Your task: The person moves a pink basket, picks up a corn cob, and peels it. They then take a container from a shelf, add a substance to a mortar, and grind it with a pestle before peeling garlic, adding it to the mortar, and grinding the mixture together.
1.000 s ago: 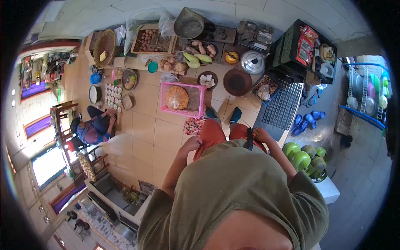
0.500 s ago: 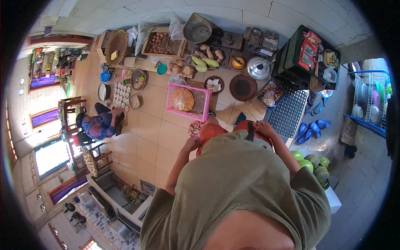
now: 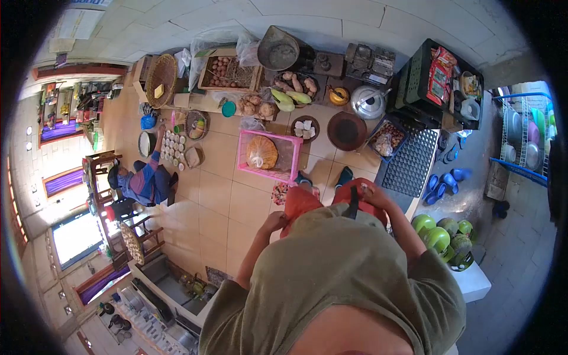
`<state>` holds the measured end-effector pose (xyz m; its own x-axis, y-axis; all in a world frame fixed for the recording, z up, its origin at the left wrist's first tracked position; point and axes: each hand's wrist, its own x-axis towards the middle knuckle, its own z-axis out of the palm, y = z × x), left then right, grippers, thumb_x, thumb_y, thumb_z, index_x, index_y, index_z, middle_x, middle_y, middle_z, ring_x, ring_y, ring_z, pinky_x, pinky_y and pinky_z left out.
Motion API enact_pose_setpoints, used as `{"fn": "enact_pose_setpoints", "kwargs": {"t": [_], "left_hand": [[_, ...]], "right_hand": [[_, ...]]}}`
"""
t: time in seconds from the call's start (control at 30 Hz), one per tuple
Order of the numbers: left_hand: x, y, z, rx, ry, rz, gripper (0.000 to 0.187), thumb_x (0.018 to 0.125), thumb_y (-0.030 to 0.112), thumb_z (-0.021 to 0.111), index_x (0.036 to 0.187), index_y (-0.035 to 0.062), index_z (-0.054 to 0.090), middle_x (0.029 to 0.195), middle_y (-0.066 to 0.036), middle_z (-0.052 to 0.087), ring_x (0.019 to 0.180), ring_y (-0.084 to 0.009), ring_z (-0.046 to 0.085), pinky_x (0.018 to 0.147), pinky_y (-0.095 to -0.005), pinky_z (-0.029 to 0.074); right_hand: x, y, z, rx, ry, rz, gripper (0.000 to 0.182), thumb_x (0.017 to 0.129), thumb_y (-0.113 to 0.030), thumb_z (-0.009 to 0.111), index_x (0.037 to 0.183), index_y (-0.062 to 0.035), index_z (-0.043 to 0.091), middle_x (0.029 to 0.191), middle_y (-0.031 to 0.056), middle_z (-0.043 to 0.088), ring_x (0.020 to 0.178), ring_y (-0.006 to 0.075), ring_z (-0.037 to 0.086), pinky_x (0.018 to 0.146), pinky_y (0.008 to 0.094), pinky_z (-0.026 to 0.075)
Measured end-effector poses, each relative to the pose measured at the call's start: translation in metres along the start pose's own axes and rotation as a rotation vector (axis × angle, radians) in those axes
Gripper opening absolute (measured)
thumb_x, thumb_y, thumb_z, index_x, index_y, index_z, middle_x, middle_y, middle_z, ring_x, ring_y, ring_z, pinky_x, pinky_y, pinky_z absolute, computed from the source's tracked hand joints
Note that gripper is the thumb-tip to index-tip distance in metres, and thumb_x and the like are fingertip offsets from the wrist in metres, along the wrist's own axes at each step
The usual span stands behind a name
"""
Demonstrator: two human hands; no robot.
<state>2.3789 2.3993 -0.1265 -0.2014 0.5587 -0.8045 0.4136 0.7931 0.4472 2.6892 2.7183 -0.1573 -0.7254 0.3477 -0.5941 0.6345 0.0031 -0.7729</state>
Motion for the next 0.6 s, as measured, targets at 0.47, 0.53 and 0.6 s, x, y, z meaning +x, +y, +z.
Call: {"fn": "enact_pose_setpoints", "kwargs": {"t": [0.47,0.53,0.6], "left_hand": [[0.034,-0.113,0.005,-0.065,-1.239,-0.055,0.028,0.077,0.02,0.058,0.102,0.0066,0.061,0.091,-0.008,0.064,0.073,-0.0217,0.06,0.068,-0.037,0.049],[0.055,-0.137,0.013,-0.051,-1.256,-0.1,0.028,0.078,0.02,0.057,0.103,0.0066,0.06,0.091,-0.009,0.064,0.074,-0.0219,0.06,0.068,-0.0377,0.049],[0.084,-0.157,0.013,-0.082,-1.232,-0.142,0.029,0.079,0.02,0.057,0.104,0.0067,0.059,0.092,-0.009,0.064,0.074,-0.0222,0.06,0.068,-0.0384,0.05]], "right_hand": [[0.025,-0.006,0.104,0.154,-0.472,0.307,0.042,0.073,-0.039,0.066,0.1,-0.0091,0.053,0.085,0.0075,0.058,0.074,0.018,0.057,0.066,0.033,0.046],[0.068,0.02,0.123,0.356,-0.209,0.195,0.052,0.07,-0.043,0.067,0.107,-0.0096,0.055,0.093,0.011,0.061,0.077,0.0221,0.059,0.068,0.0345,0.047],[0.119,0.041,0.13,0.102,-0.047,0.149,0.048,0.07,-0.036,0.069,0.106,-0.0076,0.056,0.085,0.0101,0.061,0.073,0.0188,0.059,0.062,0.0329,0.048]]}}
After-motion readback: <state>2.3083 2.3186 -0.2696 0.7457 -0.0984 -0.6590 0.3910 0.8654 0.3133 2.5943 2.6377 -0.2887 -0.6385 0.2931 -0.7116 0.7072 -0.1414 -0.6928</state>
